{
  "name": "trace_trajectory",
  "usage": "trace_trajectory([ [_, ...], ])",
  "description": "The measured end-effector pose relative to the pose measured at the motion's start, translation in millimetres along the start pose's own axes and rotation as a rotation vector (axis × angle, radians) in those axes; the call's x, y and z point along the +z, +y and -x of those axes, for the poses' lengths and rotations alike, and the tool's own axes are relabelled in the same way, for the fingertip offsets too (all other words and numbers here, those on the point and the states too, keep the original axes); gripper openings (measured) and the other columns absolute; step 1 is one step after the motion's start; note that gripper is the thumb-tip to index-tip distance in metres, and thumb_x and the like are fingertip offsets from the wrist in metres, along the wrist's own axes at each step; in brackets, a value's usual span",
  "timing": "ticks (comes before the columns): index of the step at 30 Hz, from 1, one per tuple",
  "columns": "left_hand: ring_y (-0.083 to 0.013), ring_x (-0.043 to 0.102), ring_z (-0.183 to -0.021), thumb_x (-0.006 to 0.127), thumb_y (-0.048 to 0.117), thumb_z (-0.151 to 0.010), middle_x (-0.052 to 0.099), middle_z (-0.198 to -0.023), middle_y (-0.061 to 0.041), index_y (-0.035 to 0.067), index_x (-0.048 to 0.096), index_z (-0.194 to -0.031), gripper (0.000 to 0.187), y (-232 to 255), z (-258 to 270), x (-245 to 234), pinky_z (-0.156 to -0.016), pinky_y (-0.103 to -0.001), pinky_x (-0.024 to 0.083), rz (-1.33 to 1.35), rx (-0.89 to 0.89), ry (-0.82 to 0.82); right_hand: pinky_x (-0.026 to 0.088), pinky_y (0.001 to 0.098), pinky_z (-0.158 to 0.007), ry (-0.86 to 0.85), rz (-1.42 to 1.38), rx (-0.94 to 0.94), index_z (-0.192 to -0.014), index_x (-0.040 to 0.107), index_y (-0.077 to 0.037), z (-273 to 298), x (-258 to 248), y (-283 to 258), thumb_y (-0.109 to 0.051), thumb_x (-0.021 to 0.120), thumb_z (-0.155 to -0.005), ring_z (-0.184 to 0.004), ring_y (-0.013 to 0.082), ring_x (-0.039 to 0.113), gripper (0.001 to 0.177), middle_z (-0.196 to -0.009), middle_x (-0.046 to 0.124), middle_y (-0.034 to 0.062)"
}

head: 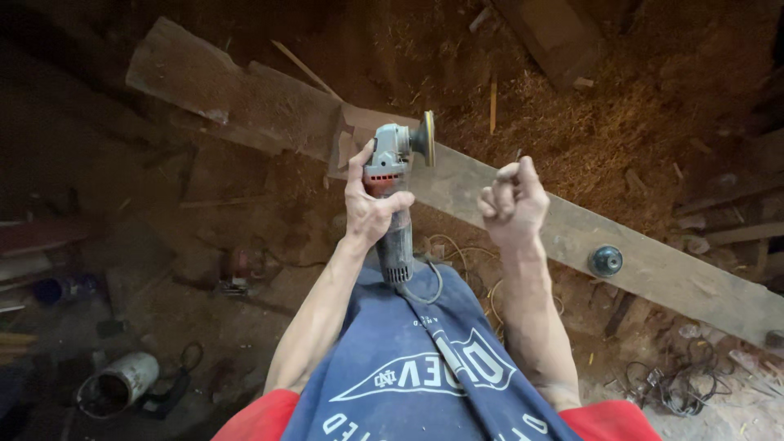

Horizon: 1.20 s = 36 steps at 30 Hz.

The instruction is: The person smooths a wooden plank using a handheld electric sander and then a red electric planer. They switch between tools, adjust the sander disc, and continue smoothing the plank's surface in a workshop setting.

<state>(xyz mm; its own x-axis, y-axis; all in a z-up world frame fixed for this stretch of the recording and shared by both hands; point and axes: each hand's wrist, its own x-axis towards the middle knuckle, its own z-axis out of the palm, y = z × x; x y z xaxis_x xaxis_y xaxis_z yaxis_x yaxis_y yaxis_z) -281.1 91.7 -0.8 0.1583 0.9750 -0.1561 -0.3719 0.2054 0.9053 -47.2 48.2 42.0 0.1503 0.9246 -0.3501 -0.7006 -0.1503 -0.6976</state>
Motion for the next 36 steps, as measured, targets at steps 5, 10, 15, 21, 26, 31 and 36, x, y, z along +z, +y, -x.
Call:
trace_trajectory([
  [5,-0.0214,0.065,-0.114,0.083,-0.003,-0.069,0.065,-0.128,-0.013,0.010,0.043,-0.153,0.094,-9.8,1.6,8.3,-0.101,-0.035,0.057,-0.083,0.047,0.004,0.045,0.0281,-0.067,0.229,0.586,0.235,-0.115,0.069,-0.004,8.1,3.2,37.3,-0.036,0.056,-0.103,-0.074,0.0100,0.056,0.036,-0.086,0.063,-0.0007],
  [10,-0.0292,0.059,-0.131,0.090,0.008,-0.071,0.046,-0.146,-0.017,0.011,0.044,-0.156,0.097,-10.3,8.2,34.1,-0.109,-0.040,0.056,-0.596,0.202,0.069,0.049,0.0296,-0.102,-0.134,0.647,0.087,-0.140,0.050,-0.009,13.2,25.2,50.2,-0.039,0.063,-0.093,-0.120,0.0105,0.061,0.057,-0.130,0.064,0.0015],
  [15,-0.0416,0.047,-0.138,0.092,0.024,-0.066,0.032,-0.157,-0.025,-0.002,0.016,-0.161,0.125,-2.0,42.7,61.2,-0.109,-0.045,0.048,-0.746,0.285,-0.012,0.058,0.0356,-0.087,0.011,0.646,0.128,-0.130,0.057,-0.002,-7.3,16.9,34.9,-0.034,0.071,-0.086,-0.096,0.0167,0.069,0.056,-0.113,0.069,0.0080],
  [21,-0.0340,0.071,-0.115,0.086,0.027,-0.058,0.070,-0.123,-0.022,0.001,0.039,-0.147,0.104,-16.3,65.8,103.2,-0.101,-0.041,0.055,-0.479,-0.303,-0.112,0.054,0.0279,-0.093,-0.071,0.650,-0.066,-0.129,0.063,-0.002,-2.4,-13.2,4.2,-0.028,0.068,-0.092,-0.103,0.0123,0.066,0.045,-0.115,0.070,0.0032],
  [26,-0.0395,0.071,-0.105,0.086,0.031,-0.061,0.072,-0.109,-0.025,0.003,0.044,-0.142,0.095,-24.1,67.7,99.6,-0.092,-0.046,0.055,-0.712,-0.345,-0.089,0.052,0.0270,-0.092,0.045,0.680,-0.103,-0.131,0.060,-0.003,9.4,-17.5,22.3,-0.046,0.072,-0.096,-0.103,0.0093,0.063,0.056,-0.116,0.068,0.0004],
  [31,-0.0432,0.070,-0.107,0.085,0.030,-0.064,0.070,-0.113,-0.027,0.003,0.040,-0.145,0.096,-31.5,63.5,65.6,-0.093,-0.048,0.056,-0.680,-0.240,-0.166,0.052,0.0278,-0.086,0.289,0.594,-0.163,-0.123,0.066,0.001,14.7,-17.6,63.6,-0.059,0.077,-0.091,-0.096,0.0093,0.060,0.069,-0.109,0.067,0.0007],
  [36,-0.0427,0.070,-0.111,0.084,0.027,-0.065,0.070,-0.117,-0.027,0.004,0.040,-0.147,0.096,-16.9,54.4,8.2,-0.095,-0.047,0.056,-0.623,-0.302,-0.279,0.048,0.0298,-0.077,0.571,0.815,-0.088,-0.107,0.066,0.003,16.7,29.6,101.7,-0.050,0.076,-0.100,-0.086,0.0105,0.054,0.054,-0.096,0.063,0.0025],
])
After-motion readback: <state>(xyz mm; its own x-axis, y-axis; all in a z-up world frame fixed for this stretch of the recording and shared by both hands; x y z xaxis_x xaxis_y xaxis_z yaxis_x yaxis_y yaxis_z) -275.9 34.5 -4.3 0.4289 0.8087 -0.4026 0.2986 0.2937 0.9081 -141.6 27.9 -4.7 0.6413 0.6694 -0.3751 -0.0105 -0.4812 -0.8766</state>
